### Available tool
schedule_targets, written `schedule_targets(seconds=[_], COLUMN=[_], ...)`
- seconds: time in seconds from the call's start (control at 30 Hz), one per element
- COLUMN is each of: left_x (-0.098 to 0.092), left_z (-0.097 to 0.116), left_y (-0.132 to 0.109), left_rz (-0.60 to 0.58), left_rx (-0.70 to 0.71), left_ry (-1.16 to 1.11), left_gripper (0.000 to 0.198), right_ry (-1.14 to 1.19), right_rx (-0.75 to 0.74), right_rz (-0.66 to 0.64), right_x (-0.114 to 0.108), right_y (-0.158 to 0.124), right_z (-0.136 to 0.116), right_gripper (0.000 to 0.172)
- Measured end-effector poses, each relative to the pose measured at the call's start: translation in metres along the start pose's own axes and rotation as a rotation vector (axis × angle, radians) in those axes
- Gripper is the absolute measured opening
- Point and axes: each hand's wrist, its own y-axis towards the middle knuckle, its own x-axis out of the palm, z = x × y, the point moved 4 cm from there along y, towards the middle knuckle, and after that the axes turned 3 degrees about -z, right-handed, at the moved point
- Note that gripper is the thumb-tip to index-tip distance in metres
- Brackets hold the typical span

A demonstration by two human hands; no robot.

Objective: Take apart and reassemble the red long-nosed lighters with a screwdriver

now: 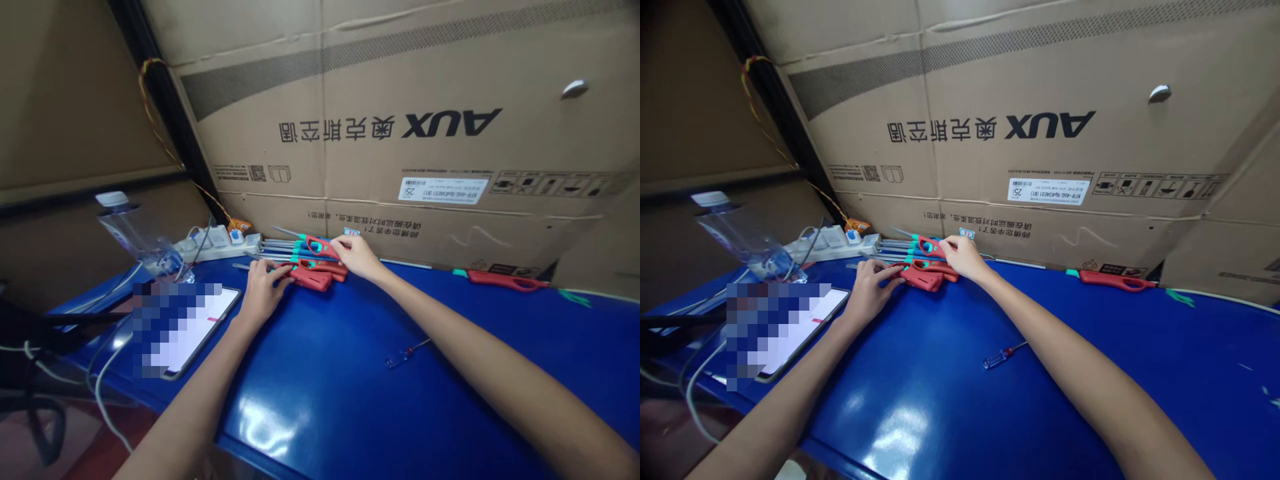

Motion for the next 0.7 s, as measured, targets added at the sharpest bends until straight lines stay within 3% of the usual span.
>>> schedule_targets(seconds=[0.17, 0.27, 0.47, 0.7], left_x=[0.000, 0.001, 0.004, 0.005], left_z=[0.002, 0.002, 0.000, 0.000], left_y=[0.000, 0.000, -0.001, -0.002], left_rz=[0.003, -0.003, -0.003, -0.021], left_rx=[0.039, 0.043, 0.023, 0.012], left_ry=[0.010, 0.016, 0.034, 0.039], left_gripper=[0.019, 0.019, 0.020, 0.022], right_ry=[0.127, 0.099, -0.132, -0.437], right_rx=[0.045, 0.027, -0.105, -0.249], right_rz=[-0.029, -0.028, -0.021, -0.034], right_x=[0.005, 0.004, 0.002, 0.007], right_y=[-0.002, -0.005, -0.012, -0.022], right_z=[0.009, 0.008, 0.004, 0.000], right_gripper=[0.020, 0.028, 0.018, 0.019])
